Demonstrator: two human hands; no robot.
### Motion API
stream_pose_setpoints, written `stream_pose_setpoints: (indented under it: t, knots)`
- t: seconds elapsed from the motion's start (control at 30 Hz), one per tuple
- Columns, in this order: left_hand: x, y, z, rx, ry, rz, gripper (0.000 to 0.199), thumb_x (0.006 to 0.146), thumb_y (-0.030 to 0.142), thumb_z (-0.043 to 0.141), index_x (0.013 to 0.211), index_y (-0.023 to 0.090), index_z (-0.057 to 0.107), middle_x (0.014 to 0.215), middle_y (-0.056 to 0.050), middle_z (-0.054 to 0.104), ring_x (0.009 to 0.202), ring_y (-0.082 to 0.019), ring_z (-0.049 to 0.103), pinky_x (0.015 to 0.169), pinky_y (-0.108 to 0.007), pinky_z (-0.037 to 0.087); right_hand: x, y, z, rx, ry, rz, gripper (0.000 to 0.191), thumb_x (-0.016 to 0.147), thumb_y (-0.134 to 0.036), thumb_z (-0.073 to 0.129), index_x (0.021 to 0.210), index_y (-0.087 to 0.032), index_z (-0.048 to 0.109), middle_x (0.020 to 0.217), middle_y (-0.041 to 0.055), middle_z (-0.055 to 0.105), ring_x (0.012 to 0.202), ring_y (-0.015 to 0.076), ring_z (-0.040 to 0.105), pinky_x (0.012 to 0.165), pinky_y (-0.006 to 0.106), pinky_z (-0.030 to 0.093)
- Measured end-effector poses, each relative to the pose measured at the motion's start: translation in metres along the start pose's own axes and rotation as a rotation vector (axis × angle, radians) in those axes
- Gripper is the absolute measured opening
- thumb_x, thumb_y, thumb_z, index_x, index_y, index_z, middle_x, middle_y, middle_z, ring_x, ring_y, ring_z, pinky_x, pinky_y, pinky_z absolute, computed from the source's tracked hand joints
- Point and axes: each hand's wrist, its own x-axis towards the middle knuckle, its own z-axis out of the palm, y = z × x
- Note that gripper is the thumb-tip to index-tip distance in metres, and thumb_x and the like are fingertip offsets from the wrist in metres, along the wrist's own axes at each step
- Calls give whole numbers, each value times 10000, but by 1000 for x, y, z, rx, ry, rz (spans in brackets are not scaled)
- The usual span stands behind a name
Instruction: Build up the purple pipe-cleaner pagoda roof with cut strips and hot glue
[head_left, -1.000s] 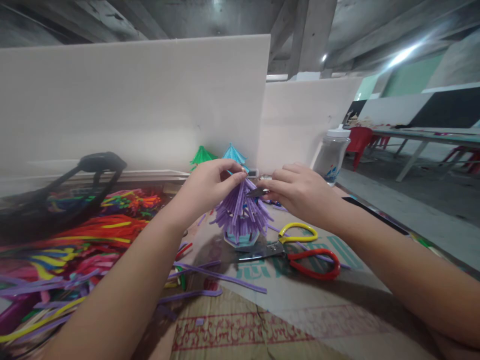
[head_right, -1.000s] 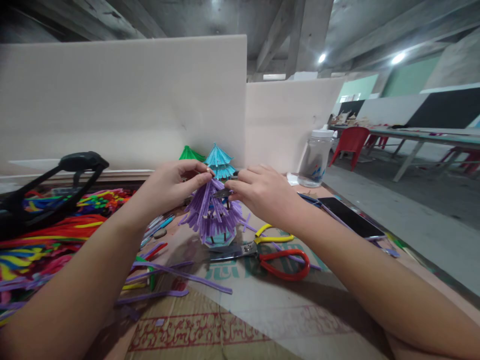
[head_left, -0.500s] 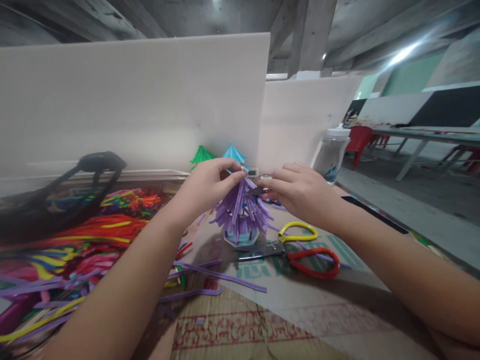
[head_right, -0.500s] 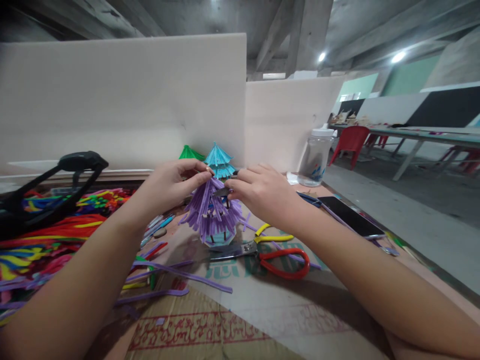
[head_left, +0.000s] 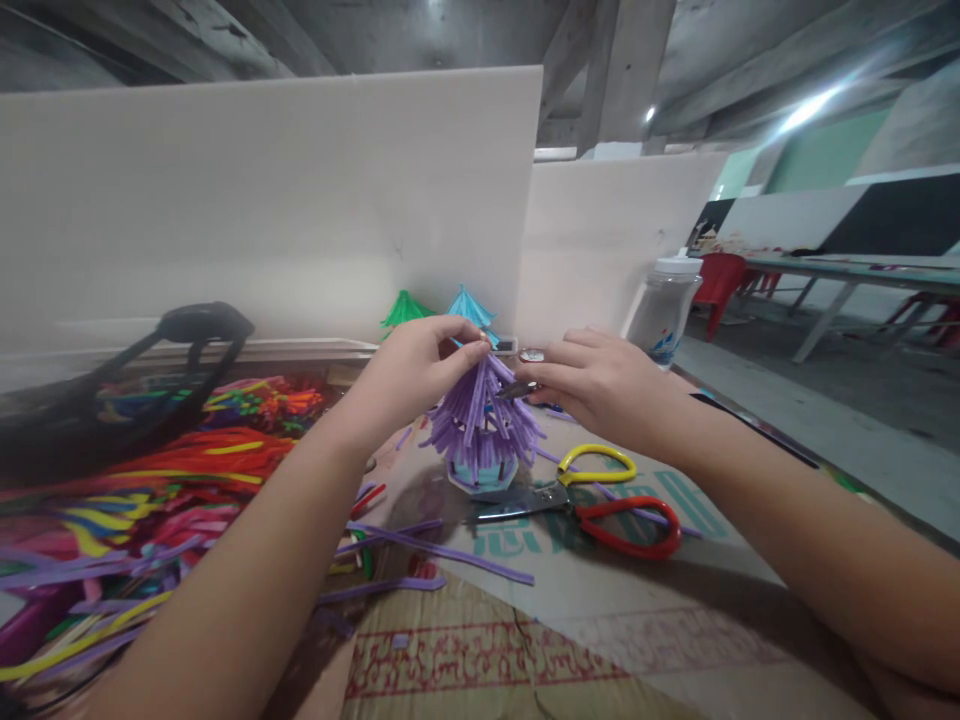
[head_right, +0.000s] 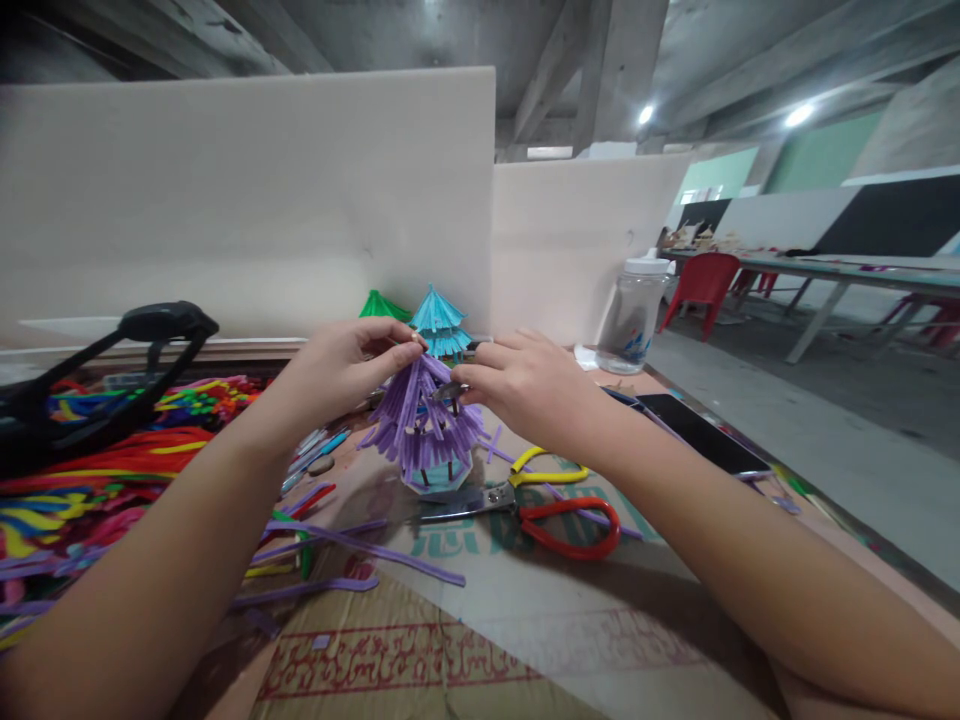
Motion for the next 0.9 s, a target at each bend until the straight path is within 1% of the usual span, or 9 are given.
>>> stream_pose_setpoints:
  t: [0.2, 0.33, 0.4, 0.47, 0.57, 0.63, 0.73, 0.83, 0.9]
  knots:
    - [1, 0, 1, 25, 11, 4, 284, 914, 382, 516, 926, 166, 701, 844, -35, 719, 725, -166, 618, 651, -267, 430, 1, 1, 0, 64, 37, 13, 273, 994, -278, 492, 1100, -147, 707, 916, 105, 714, 828, 214, 601, 729, 343, 395]
    - [1, -2, -4, 68, 57, -14, 280, 916, 380, 514, 907, 172, 700, 829, -35, 712, 732, -175, 612, 655, -274, 417, -1, 13, -3, 151, 69, 156, 299, 994, -278, 477, 1165, -153, 687, 894, 102, 698, 806, 206, 599, 700, 316, 412]
    - [0, -5, -10, 96, 76, -42, 271, 910, 377, 524, 880, 171, 697, 793, -32, 700, 708, -175, 599, 642, -280, 404, -4, 21, 2, 192, -11, 235, 293, 984, -275, 491, 1177, -169, 684, 962, 109, 712, 851, 212, 618, 706, 312, 424]
    - [0, -8, -15, 107, 82, -85, 263, 901, 374, 535, 873, 170, 698, 752, -29, 683, 670, -170, 579, 621, -282, 392, -8, 26, 13, 257, -171, 268, 266, 972, -272, 511, 1135, -185, 702, 1001, 103, 726, 865, 208, 640, 702, 303, 438]
    - [1, -14, -19, 81, 78, -129, 264, 896, 376, 541, 880, 168, 703, 724, -28, 668, 654, -167, 563, 610, -278, 388, -13, 27, 36, 361, -376, 213, 210, 955, -258, 550, 1047, -196, 729, 972, 83, 745, 835, 185, 661, 693, 280, 452]
    - [1, -18, -19, 64, 75, -136, 265, 891, 379, 546, 882, 166, 704, 732, -32, 671, 666, -169, 565, 616, -277, 392, -15, 24, 50, 368, -411, 186, 196, 941, -243, 580, 1054, -196, 733, 954, 87, 754, 837, 184, 670, 711, 277, 461]
    - [2, -22, -18, 51, 75, -135, 268, 889, 383, 545, 887, 167, 703, 743, -35, 673, 670, -167, 565, 612, -272, 394, -18, 24, 58, 342, -375, 180, 234, 919, -245, 613, 1120, -187, 716, 996, 117, 751, 882, 209, 676, 747, 303, 477]
    - [2, -26, -18, 39, 76, -126, 280, 893, 395, 534, 899, 170, 700, 739, -32, 668, 673, -167, 569, 602, -264, 397, -28, 26, 49, 436, -391, 190, 266, 904, -245, 619, 1151, -184, 696, 1012, 111, 744, 864, 204, 679, 717, 296, 493]
    - [2, -28, -18, 38, 77, -124, 285, 897, 398, 528, 907, 172, 702, 741, -30, 667, 680, -168, 572, 605, -262, 400, -41, 25, 38, 550, -513, 169, 280, 897, -240, 618, 1168, -211, 684, 945, 62, 746, 782, 170, 679, 646, 257, 494]
